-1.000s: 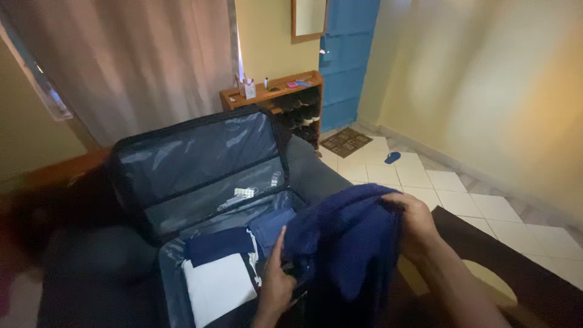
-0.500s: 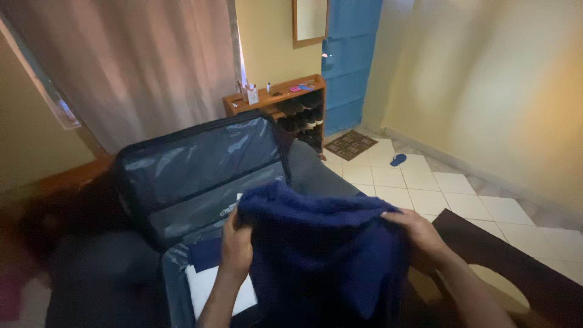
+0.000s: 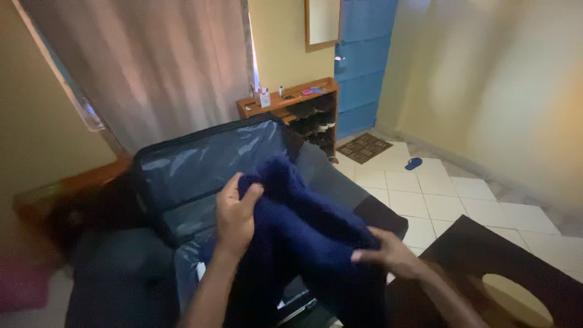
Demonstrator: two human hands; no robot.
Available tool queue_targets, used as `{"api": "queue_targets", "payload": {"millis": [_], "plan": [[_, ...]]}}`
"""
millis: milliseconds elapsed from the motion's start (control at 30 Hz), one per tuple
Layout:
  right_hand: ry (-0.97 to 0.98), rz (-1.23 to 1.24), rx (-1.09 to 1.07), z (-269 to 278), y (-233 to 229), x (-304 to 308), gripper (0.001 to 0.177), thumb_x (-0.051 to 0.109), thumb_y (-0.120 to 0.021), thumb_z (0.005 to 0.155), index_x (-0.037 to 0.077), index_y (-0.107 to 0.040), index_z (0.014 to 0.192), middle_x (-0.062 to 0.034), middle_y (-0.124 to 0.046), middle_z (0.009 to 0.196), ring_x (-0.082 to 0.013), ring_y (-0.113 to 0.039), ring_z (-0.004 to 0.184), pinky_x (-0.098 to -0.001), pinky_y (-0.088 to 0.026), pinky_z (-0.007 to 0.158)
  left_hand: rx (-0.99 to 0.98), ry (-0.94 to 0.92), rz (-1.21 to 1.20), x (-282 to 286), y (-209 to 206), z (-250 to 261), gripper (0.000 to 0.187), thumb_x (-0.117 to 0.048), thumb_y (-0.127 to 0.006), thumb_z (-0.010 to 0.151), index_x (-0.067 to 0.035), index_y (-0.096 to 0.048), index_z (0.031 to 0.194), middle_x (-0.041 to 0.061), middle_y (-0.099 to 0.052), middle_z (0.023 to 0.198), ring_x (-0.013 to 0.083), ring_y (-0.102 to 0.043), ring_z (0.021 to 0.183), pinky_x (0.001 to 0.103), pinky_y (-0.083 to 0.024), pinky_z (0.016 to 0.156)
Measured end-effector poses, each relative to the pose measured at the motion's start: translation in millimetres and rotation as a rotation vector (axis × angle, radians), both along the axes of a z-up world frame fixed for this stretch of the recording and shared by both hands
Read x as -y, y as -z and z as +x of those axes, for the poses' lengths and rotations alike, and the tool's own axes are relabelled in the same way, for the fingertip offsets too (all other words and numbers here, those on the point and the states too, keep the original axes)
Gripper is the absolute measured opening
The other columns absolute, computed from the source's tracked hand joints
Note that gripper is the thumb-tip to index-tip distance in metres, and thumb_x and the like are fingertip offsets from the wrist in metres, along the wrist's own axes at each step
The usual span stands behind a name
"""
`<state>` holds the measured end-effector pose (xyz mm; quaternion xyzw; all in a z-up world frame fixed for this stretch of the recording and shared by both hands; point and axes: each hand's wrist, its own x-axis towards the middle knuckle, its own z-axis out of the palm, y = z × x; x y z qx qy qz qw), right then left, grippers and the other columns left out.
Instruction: The person picks up a folded blue garment from a suitcase, unfolds it while holding it in the air, and places it onto a stack of clothes on a nearby chair, followed by picking up a pair of blue jeans to begin unfolding them.
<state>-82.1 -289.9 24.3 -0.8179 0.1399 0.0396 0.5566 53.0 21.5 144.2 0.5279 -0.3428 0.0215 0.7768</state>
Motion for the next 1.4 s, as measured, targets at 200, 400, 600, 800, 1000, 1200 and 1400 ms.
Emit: {"api": "queue_targets", "payload": {"millis": [200, 400, 600, 800, 1000, 1200, 1400], "plan": [[-0.159, -0.083, 0.118, 13, 13, -36, 0.055, 0.014, -0.079, 0.081, 0.010, -0.063, 0.133, -0.0111, -0.075, 0.124, -0.0253, -0.069, 0.118, -0.0449, -0.051, 0.109, 0.093, -0.197, 0.203, -18, -3, -2, 0.007, -0.009, -0.064, 0.097, -0.004, -0.066, 0.093, -0.002, -0.063, 0.079, 0.0077, -0.057, 0.071, 0.025, -0.050, 0.067], [-0.071, 0.025, -0.043, 16, -11, -20, 0.034, 0.015, -0.064, 0.088, 0.006, -0.072, 0.121, -0.0134, -0.080, 0.109, -0.0305, -0.077, 0.103, -0.0422, -0.060, 0.096, -0.056, -0.136, 0.114, -33, 6, -1, 0.006, -0.008, -0.064, 0.095, -0.003, -0.067, 0.094, -0.002, -0.064, 0.082, 0.0085, -0.058, 0.074, 0.026, -0.050, 0.068], [-0.149, 0.224, 0.081, 13, -42, -61, 0.052, 0.011, -0.076, 0.078, 0.013, -0.063, 0.128, -0.0125, -0.075, 0.111, -0.0253, -0.070, 0.105, -0.0415, -0.055, 0.097, -0.035, -0.158, 0.193, -25, 9, -14, 0.008, -0.009, -0.065, 0.094, -0.004, -0.069, 0.097, 0.000, -0.067, 0.083, 0.0103, -0.062, 0.076, 0.027, -0.053, 0.073], [-0.230, -0.122, 0.324, 23, -30, -50, 0.055, 0.012, -0.060, 0.075, 0.007, -0.069, 0.129, -0.0089, -0.077, 0.120, -0.0226, -0.071, 0.113, -0.0362, -0.052, 0.104, 0.001, -0.090, 0.173, -27, 26, -14, 0.007, -0.008, -0.068, 0.094, -0.001, -0.069, 0.098, 0.002, -0.067, 0.087, 0.0107, -0.062, 0.080, 0.028, -0.052, 0.074], [-0.290, 0.071, 0.241, 6, -77, -71, 0.050, 0.016, -0.072, 0.081, 0.008, -0.067, 0.129, -0.0067, -0.073, 0.123, -0.0179, -0.065, 0.117, -0.0353, -0.048, 0.107, -0.118, -0.027, 0.130, -16, 34, -21, 0.013, -0.006, -0.066, 0.092, -0.001, -0.070, 0.104, 0.002, -0.070, 0.091, 0.0108, -0.065, 0.083, 0.027, -0.055, 0.079], [-0.198, 0.156, 0.129, 4, -82, -98, 0.039, 0.014, -0.074, 0.084, 0.004, -0.071, 0.121, -0.0068, -0.080, 0.103, -0.0178, -0.074, 0.094, -0.0329, -0.058, 0.092, -0.024, -0.032, 0.269, 0, 40, -34, 0.014, -0.007, -0.070, 0.092, 0.001, -0.072, 0.103, 0.005, -0.073, 0.092, 0.0132, -0.067, 0.085, 0.030, -0.056, 0.079], [0.088, 0.253, 0.093, 0, -79, -95, 0.023, 0.014, -0.075, 0.083, 0.003, -0.072, 0.103, -0.0119, -0.075, 0.085, -0.0207, -0.070, 0.070, -0.0327, -0.058, 0.068, -0.095, -0.172, 0.445, 11, 44, -26, 0.022, -0.014, -0.065, 0.093, -0.005, -0.071, 0.113, 0.004, -0.075, 0.099, 0.0163, -0.070, 0.095, 0.033, -0.055, 0.085]]}}
